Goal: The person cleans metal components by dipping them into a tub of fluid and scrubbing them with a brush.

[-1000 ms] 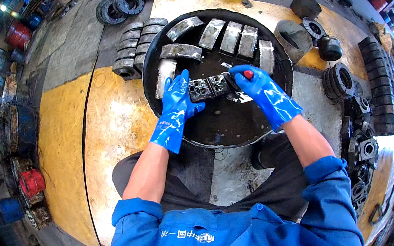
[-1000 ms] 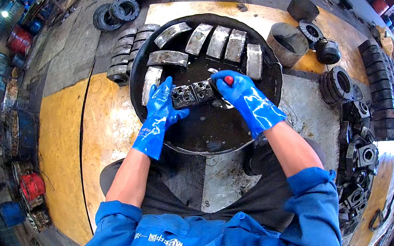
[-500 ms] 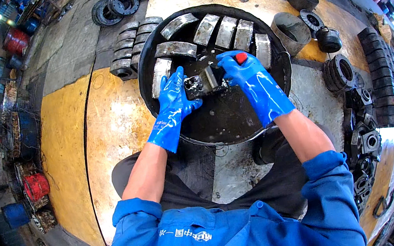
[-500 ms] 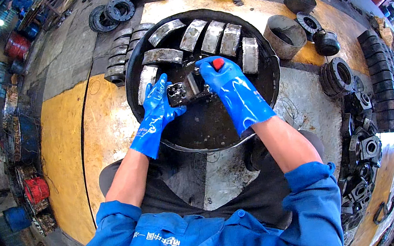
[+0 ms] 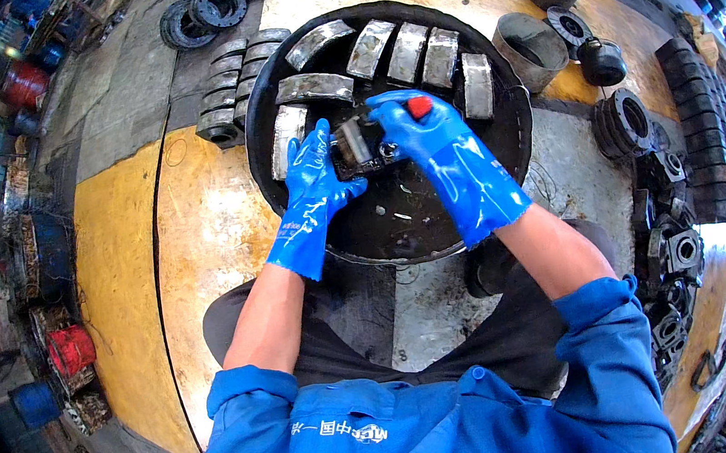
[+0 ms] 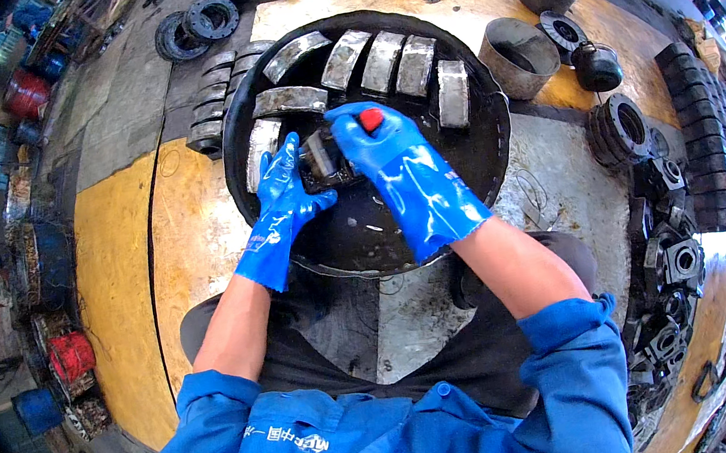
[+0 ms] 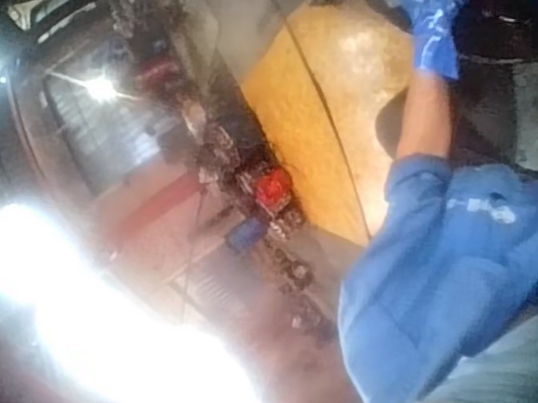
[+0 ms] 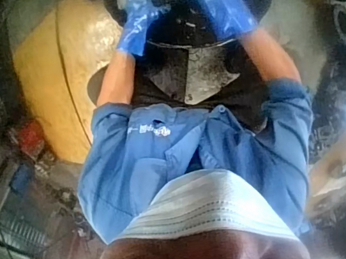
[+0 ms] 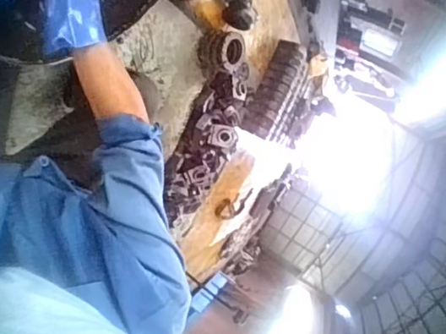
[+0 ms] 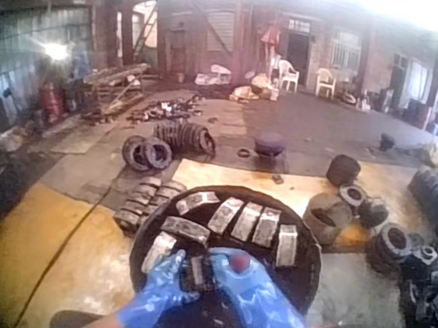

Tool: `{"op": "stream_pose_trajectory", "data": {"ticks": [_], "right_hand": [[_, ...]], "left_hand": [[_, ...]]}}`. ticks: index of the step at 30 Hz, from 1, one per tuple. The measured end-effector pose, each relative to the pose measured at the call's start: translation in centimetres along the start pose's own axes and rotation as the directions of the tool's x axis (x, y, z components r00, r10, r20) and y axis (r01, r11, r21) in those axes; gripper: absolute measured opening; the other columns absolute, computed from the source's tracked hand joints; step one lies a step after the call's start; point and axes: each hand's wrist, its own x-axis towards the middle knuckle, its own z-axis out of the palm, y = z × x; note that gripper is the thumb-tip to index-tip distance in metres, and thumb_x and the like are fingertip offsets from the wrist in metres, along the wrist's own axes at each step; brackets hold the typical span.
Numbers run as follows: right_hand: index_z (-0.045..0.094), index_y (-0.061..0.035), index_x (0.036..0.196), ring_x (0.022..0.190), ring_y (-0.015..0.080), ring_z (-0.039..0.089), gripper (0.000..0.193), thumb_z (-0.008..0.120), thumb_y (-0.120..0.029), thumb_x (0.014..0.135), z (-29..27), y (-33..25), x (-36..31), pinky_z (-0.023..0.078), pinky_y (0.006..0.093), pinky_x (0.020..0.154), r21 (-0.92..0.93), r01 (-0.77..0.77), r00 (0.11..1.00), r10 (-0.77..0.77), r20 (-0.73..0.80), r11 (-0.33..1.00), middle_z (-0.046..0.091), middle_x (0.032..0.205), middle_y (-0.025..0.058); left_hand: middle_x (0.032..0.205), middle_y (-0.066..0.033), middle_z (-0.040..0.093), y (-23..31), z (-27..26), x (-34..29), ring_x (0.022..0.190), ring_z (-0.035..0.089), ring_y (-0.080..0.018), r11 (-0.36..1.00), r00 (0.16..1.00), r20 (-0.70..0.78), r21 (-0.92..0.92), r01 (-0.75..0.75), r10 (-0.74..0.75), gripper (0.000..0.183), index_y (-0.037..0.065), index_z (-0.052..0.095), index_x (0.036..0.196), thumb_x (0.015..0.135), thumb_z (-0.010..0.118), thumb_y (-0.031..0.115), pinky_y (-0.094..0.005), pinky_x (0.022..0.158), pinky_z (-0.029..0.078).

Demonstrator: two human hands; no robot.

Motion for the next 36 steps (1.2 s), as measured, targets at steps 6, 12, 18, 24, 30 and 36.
{"op": "stream_pose_trajectory", "data": {"ticks": [6, 12, 18, 24, 30, 36], "right_hand": [[0.082, -0.0087, 0.114, 0.089, 0.0161, 0.076, 0.023, 0.073, -0.025, 0.1, -0.8, 1.6, 2.0, 0.061, 0.0346, 0.084, -0.239, 0.065, 0.996, -0.078, -0.045, 0.969, 0.082, 0.098, 0.009], [0.082, -0.0091, 0.119, 0.085, 0.0134, 0.072, 0.027, 0.074, -0.027, 0.1, -2.4, 3.8, 3.8, 0.06, 0.0327, 0.081, -0.084, 0.049, 0.986, -0.062, -0.155, 0.995, 0.08, 0.096, 0.0055], [0.083, -0.0122, 0.11, 0.087, 0.0208, 0.077, 0.024, 0.074, -0.032, 0.098, -0.9, 1.7, 0.6, 0.061, 0.0371, 0.083, -0.317, 0.056, 0.998, -0.062, -0.01, 0.947, 0.081, 0.097, 0.0128], [0.083, -0.0096, 0.11, 0.085, 0.0178, 0.076, 0.024, 0.073, -0.029, 0.099, -1.6, -1.3, -1.7, 0.062, 0.0367, 0.081, -0.41, -0.107, 0.991, 0.131, 0.03, 0.906, 0.082, 0.097, 0.0116], [0.082, -0.0088, 0.115, 0.095, 0.0183, 0.077, 0.022, 0.072, -0.023, 0.101, -0.7, -1.1, -1.4, 0.063, 0.0356, 0.089, -0.219, 0.127, 0.987, -0.102, 0.122, 0.967, 0.082, 0.104, 0.0111], [0.082, -0.0107, 0.115, 0.096, 0.0193, 0.078, 0.021, 0.071, -0.023, 0.101, -1.9, 1.1, 1.1, 0.062, 0.0363, 0.091, -0.307, 0.132, 0.991, -0.13, 0.027, 0.943, 0.082, 0.104, 0.0112]], "left_hand": [[0.157, -0.0154, 0.058, -4.2, 3.6, 0.5, 0.148, 0.053, -0.0349, 0.904, 0.997, 0.075, -0.423, 0.058, -0.029, 0.143, 0.006, 0.025, 0.171, 0.06, 0.099, 0.056, -0.0513, 0.135, 0.017], [0.162, -0.0189, 0.053, -1.8, 3.5, 1.3, 0.153, 0.046, -0.0373, 0.935, 0.991, 0.135, -0.346, 0.072, -0.026, 0.142, 0.006, 0.025, 0.171, 0.061, 0.099, 0.057, -0.0519, 0.136, 0.015], [0.167, -0.0199, 0.047, -6.2, 5.9, 0.9, 0.157, 0.042, -0.0357, 0.853, 0.998, 0.04, -0.52, 0.053, -0.038, 0.142, 0.01, 0.027, 0.171, 0.06, 0.099, 0.059, -0.052, 0.136, 0.014], [0.165, -0.0203, 0.05, -6.6, 6.1, 0.5, 0.156, 0.042, -0.0369, 0.818, 1.0, -0.006, -0.574, 0.017, -0.025, 0.138, 0.012, 0.031, 0.171, 0.06, 0.099, 0.059, -0.0518, 0.136, 0.015], [0.163, -0.0232, 0.051, -4.9, 4.7, 0.7, 0.156, 0.044, -0.037, 0.898, 0.999, 0.0, -0.439, 0.031, -0.035, 0.135, 0.01, 0.034, 0.169, 0.061, 0.099, 0.056, -0.0516, 0.136, 0.016], [0.164, -0.0235, 0.049, -0.6, -0.8, -0.6, 0.156, 0.043, -0.0368, 0.999, 0.999, 0.037, 0.05, 0.012, -0.014, 0.133, 0.009, 0.037, 0.168, 0.06, 0.099, 0.057, -0.0519, 0.136, 0.016]]}}
